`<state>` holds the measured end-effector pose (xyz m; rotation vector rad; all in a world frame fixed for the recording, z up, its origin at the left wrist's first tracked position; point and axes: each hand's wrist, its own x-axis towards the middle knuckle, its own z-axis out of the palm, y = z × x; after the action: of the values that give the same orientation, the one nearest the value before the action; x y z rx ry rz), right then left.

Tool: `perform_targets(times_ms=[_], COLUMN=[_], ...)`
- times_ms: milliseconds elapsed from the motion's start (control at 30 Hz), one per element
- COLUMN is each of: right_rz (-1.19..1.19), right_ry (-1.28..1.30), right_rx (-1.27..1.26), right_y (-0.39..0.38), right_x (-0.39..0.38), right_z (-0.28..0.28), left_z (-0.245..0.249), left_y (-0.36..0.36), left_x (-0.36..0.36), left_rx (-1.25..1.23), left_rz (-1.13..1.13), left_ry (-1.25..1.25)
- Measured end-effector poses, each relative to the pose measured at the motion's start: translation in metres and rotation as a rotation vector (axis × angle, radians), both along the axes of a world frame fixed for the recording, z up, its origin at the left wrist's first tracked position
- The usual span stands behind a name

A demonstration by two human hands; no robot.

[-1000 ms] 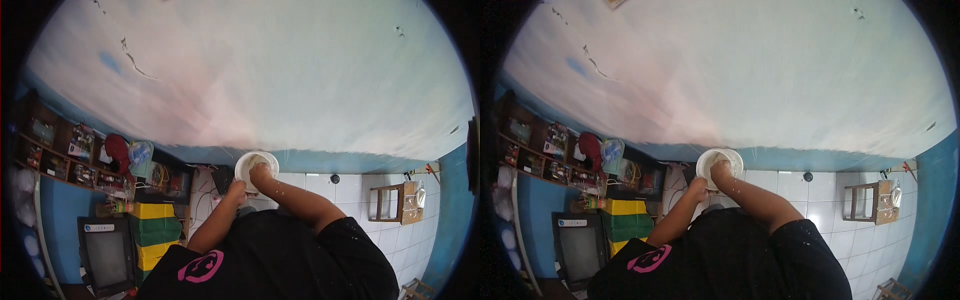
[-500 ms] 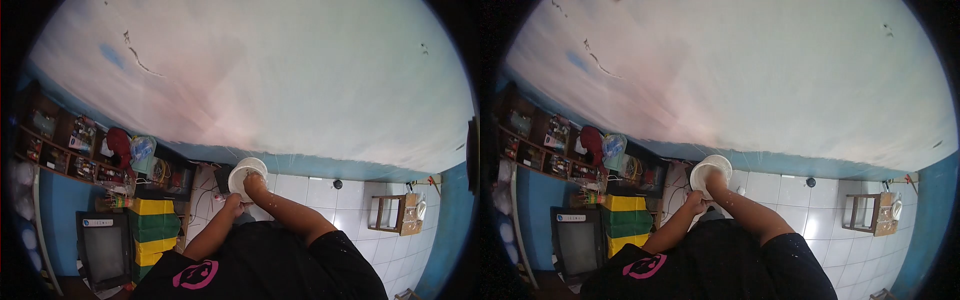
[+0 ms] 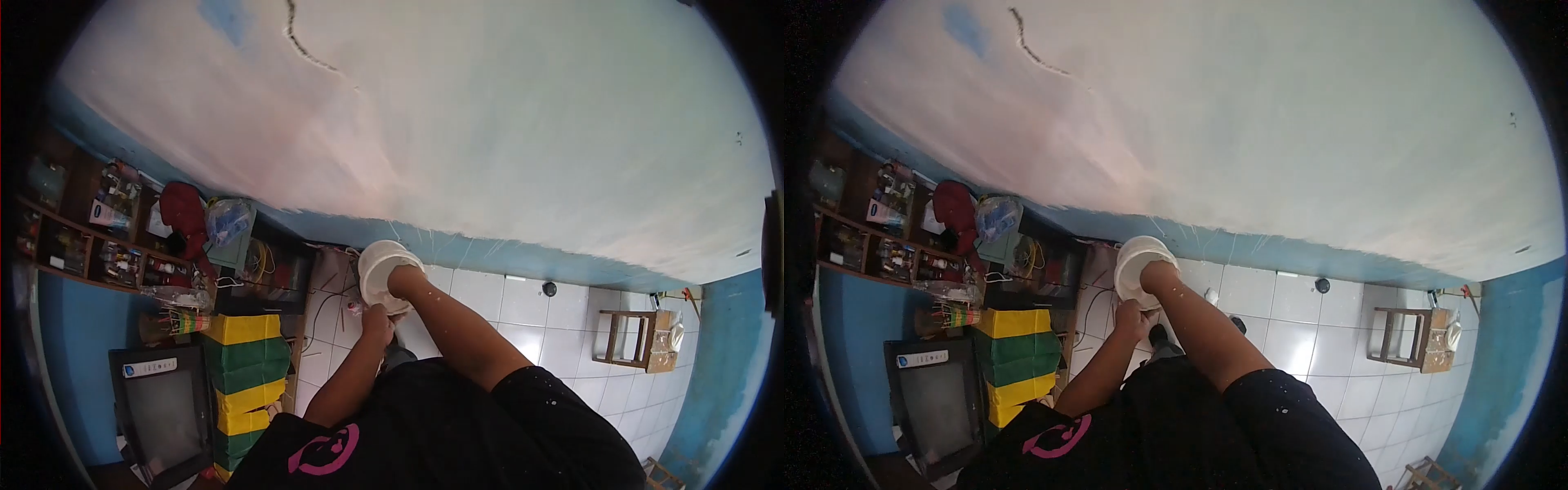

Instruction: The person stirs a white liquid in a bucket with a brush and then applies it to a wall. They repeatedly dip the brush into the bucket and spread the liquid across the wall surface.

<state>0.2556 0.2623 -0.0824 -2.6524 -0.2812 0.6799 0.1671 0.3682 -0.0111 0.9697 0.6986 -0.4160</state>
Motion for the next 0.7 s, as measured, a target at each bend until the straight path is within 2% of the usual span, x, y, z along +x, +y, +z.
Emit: perform_targets(times_ms=[67, 133, 167, 200, 300, 400, 433, 533, 567, 667, 700], right_rz=[0.103, 0.292, 0.378, 0.463, -0.957, -1.259, -1.200, -1.155, -1.136, -1.106, -0.705], right_ry=[0.195, 0.068, 0.001, -0.065, 0.921, 1.189, 1.318, 1.142, 1.220, 0.909, 0.599], right_rx=[-0.004, -0.042, -0.064, -0.090, 1.097, 1.523, 1.701, 1.764, 1.710, 1.469, 1.130], right_y=[0.019, 0.043, 0.049, 0.051, 0.066, 0.079, 0.080, 0.093, 0.095, 0.114, 0.115], right_x=[0.010, 0.018, 0.020, 0.022, 0.022, 0.022, 0.021, 0.012, 0.013, 0.008, 0.007], right_z=[0.024, 0.031, 0.034, 0.047, 0.047, 0.070, 0.073, 0.077, 0.057, 0.087, 0.075], left_z=[-0.012, -0.023, -0.028, -0.005, 0.005, -0.012, -0.014, -0.006, -0.002, 0.003, 0.003], left_y=[0.026, 0.050, 0.059, 0.055, 0.068, 0.094, 0.100, 0.103, 0.105, 0.113, 0.118], left_x=[0.007, 0.022, 0.023, 0.022, 0.030, 0.037, 0.042, 0.047, 0.052, 0.067, 0.071], left_rx=[-0.074, -0.166, -0.121, -0.080, -0.048, -0.119, -0.154, 0.000, -0.026, -0.080, -0.085], left_rz=[-0.046, -0.091, -0.076, -0.063, -0.054, -0.052, -0.064, -0.111, -0.084, -0.011, 0.015], left_ry=[-0.015, -0.034, -0.050, -0.065, -0.058, -0.056, -0.061, -0.080, -0.048, 0.008, -0.001])
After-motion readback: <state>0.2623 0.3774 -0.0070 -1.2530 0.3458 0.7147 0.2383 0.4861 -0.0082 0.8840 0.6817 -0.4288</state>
